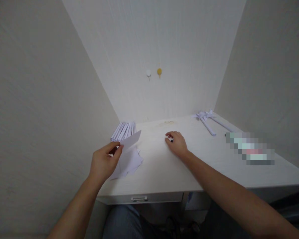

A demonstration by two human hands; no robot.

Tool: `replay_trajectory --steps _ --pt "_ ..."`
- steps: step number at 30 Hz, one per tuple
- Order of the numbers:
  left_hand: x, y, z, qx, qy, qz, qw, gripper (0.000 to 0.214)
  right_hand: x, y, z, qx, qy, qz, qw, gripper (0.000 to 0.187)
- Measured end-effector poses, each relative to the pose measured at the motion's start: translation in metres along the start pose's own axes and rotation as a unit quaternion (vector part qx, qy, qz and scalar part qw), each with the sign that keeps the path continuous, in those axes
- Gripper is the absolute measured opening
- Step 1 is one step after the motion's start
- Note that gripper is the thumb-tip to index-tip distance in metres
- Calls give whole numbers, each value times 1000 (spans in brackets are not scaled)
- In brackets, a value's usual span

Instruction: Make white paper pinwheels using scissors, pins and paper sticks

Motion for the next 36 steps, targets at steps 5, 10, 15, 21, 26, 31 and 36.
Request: replay_trajectory --steps 5,10,15,21,26,31,36 --pt "-47 -23 -30 -111 31 104 988 19 91 -19 -14 53 -83 -182 978 52" --pt "-96 -41 -49 -243 137 103 955 12 162 -60 -29 147 -135 -394 897 59" --pt "-111 -39 -66 -280 182 217 917 29 180 -101 -41 117 -221 -378 892 25" --pt "-116 -26 -93 -199 174 409 874 29 184 -140 -33 52 -315 -275 907 20" --pt "-120 -15 -113 -89 105 589 797 15 193 -156 -18 -10 -344 -191 919 15" --pt "-118 10 -123 3 -22 628 778 16 195 -150 -15 -17 -343 -93 935 13" --pt "-119 24 -129 69 -50 616 783 38 193 -139 -20 13 -344 -56 937 12"
Point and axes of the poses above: each hand's wrist, its own z-axis away from the middle knuckle, its own y-axis out of the palm, x = y × z, the point moved 8 cm from there along -z, towards the middle knuckle, and after that the axes turned 7 degrees about -z, right-handed, at the moved point
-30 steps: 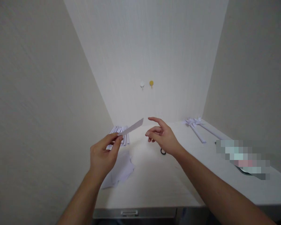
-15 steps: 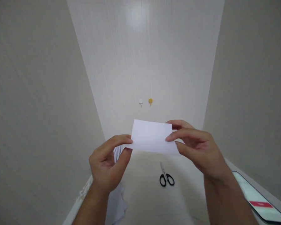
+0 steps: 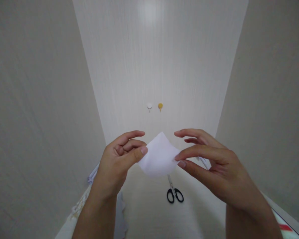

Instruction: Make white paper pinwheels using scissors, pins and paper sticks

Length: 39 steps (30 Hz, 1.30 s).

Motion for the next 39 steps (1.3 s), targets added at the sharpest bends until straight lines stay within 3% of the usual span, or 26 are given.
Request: replay_trajectory --steps 4,8,11,15,22,26,32,39 --pt "3 -3 -6 -18 16 -12 1000 43 -12 5 -2 -12 24 -19 999 7" --pt "8 -1 -8 -28 37 -37 998 30 -31 5 -5 -83 66 -107 989 1" --pt "12 5 -8 0 33 -61 998 26 -41 5 -5 -118 93 -168 974 3" --pt "14 14 -8 45 27 -82 995 17 -42 9 -2 -91 113 -152 978 3" --pt "5 1 -10 -64 76 -94 991 13 -29 16 -3 -4 89 -80 993 6" --pt "3 2 -6 -78 82 -134 985 10 -24 13 -6 -25 61 -43 997 6" --pt "5 13 -1 -35 40 -126 991 8 -24 11 -7 -49 57 -59 995 7" --pt "5 23 2 9 10 -97 995 5 -29 14 -6 -34 92 -79 992 6"
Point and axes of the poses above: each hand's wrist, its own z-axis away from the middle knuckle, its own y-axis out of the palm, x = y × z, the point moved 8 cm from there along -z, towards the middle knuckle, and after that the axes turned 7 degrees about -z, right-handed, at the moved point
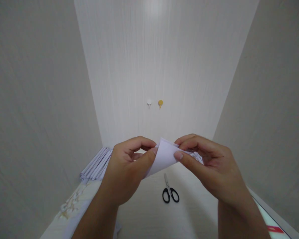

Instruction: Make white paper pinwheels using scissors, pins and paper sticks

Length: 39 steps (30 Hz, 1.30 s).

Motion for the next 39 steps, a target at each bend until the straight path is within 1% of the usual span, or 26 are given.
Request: replay_trajectory --steps 3,6,10,14,18,22,25,29,34,39 --pt "-2 -2 0 1 11 -7 1000 6 -2 1 0 3 7 -8 1000 6" --pt "-8 -4 2 -6 49 -42 998 9 -4 1 1 2 14 -11 1000 7" --pt "-18 -8 6 -31 101 -88 990 16 -5 1 2 -2 20 -12 1000 7" --pt "-22 -7 8 -34 116 -104 987 19 -4 1 3 -2 21 -10 1000 6" --pt "-17 -13 4 -60 108 -74 989 13 -6 -1 4 -19 25 -27 999 8" --pt "-9 -14 1 -55 86 -58 993 5 -8 -2 3 -23 29 -45 998 8" --pt "-9 -14 2 -50 80 -55 994 5 -5 -1 3 -12 20 -34 999 8" --pt "-10 -10 4 -35 72 -71 994 7 0 4 1 8 15 9 1000 9" --pt "-8 -4 7 -13 60 -80 995 8 5 10 -2 24 11 10 1000 8" --pt "-1 2 6 37 0 -77 996 12 7 14 -2 56 23 22 998 8"
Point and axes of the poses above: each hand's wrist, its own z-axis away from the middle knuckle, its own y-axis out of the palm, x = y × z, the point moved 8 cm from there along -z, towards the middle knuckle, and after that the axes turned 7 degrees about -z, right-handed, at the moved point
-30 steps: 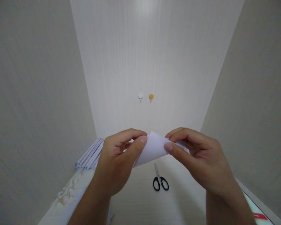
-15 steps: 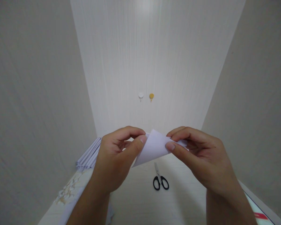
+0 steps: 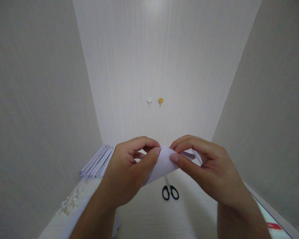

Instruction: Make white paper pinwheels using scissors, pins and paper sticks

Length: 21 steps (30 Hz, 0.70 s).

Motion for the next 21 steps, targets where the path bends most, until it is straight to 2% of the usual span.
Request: replay_trajectory --steps 6,17,21 --pt "-2 3 -1 32 -4 12 999 13 -4 2 2 12 37 22 999 9" --pt "-5 2 1 19 25 7 999 18 -7 0 1 -12 47 20 999 11" --pt "-3 2 2 16 30 14 999 10 -5 0 2 -16 42 13 999 8"
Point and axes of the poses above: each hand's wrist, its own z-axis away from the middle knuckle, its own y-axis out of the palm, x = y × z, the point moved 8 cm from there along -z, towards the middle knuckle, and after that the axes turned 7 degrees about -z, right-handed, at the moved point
